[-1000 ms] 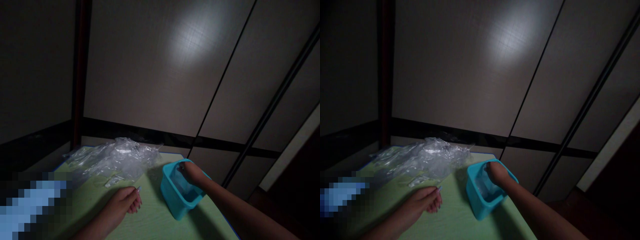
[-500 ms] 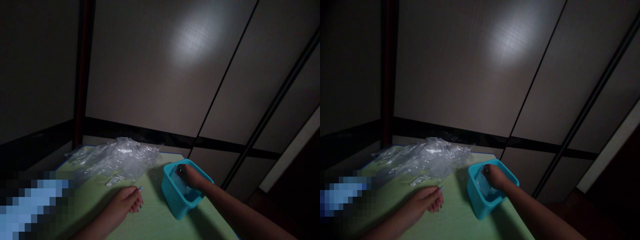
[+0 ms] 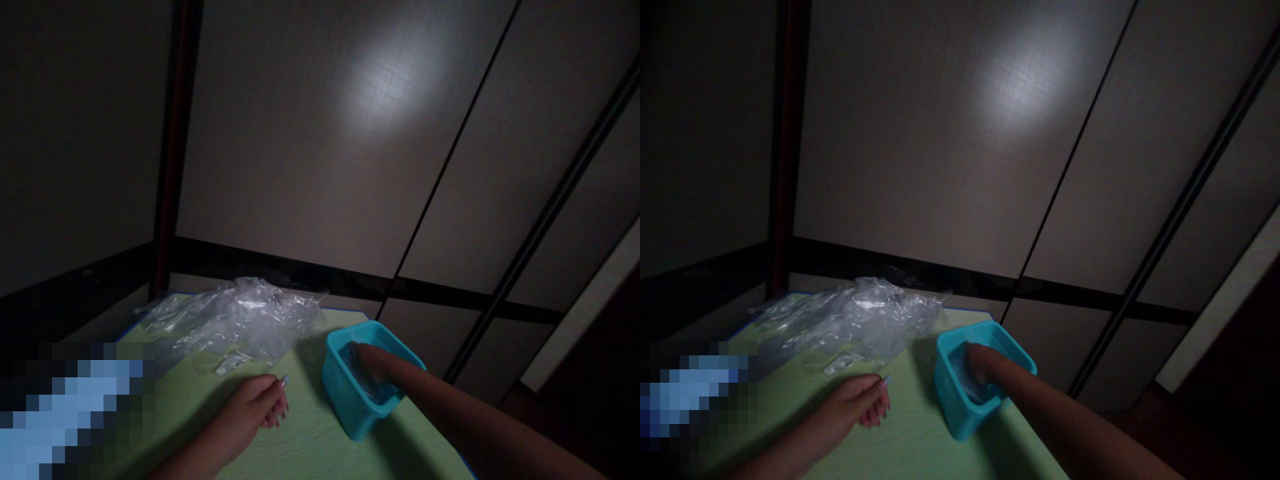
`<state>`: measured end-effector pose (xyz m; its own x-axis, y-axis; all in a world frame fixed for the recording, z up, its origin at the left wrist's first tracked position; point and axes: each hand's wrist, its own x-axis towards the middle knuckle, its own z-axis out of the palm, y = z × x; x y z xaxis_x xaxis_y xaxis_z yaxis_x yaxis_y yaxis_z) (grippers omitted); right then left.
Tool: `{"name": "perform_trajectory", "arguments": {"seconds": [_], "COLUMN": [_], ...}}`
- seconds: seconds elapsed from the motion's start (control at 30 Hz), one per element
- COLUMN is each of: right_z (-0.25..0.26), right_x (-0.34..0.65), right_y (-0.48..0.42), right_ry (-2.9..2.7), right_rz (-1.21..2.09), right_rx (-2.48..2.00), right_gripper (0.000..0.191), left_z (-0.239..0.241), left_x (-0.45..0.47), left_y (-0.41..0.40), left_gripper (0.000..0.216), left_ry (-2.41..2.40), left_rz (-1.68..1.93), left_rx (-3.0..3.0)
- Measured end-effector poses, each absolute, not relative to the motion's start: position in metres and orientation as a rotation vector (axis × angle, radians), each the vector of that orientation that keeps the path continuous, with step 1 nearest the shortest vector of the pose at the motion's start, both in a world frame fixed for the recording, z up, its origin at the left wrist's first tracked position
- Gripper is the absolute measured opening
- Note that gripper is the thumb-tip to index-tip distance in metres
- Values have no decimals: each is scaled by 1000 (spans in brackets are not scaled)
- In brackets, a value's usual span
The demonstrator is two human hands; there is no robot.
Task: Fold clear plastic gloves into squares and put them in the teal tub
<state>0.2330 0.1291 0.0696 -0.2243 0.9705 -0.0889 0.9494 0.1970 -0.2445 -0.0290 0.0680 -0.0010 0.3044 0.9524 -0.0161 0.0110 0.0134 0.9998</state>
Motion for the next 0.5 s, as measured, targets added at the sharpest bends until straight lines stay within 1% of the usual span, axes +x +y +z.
{"name": "perform_trajectory", "arguments": {"seconds": [0.07,0.17,0.27,0.4,0.5], "right_z": [72,77,85,95,95], "right_x": [232,234,240,246,248], "right_y": [128,129,132,135,136], "right_ry": [-2381,-2368,-2343,-2344,-2362], "right_rz": [473,637,789,926,1004], "right_rx": [-1882,-1852,-1828,-1805,-1799], "right_gripper": [25,12,20,11,13], "left_z": [-2,-4,-3,1,1], "left_x": [-29,-29,-30,-31,-32], "left_y": [68,69,68,67,68], "left_gripper": [49,49,49,49,49], "left_ry": [986,982,991,1013,1007], "left_rz": [970,982,969,954,972], "left_rx": [1337,1350,1356,1352,1357]}}
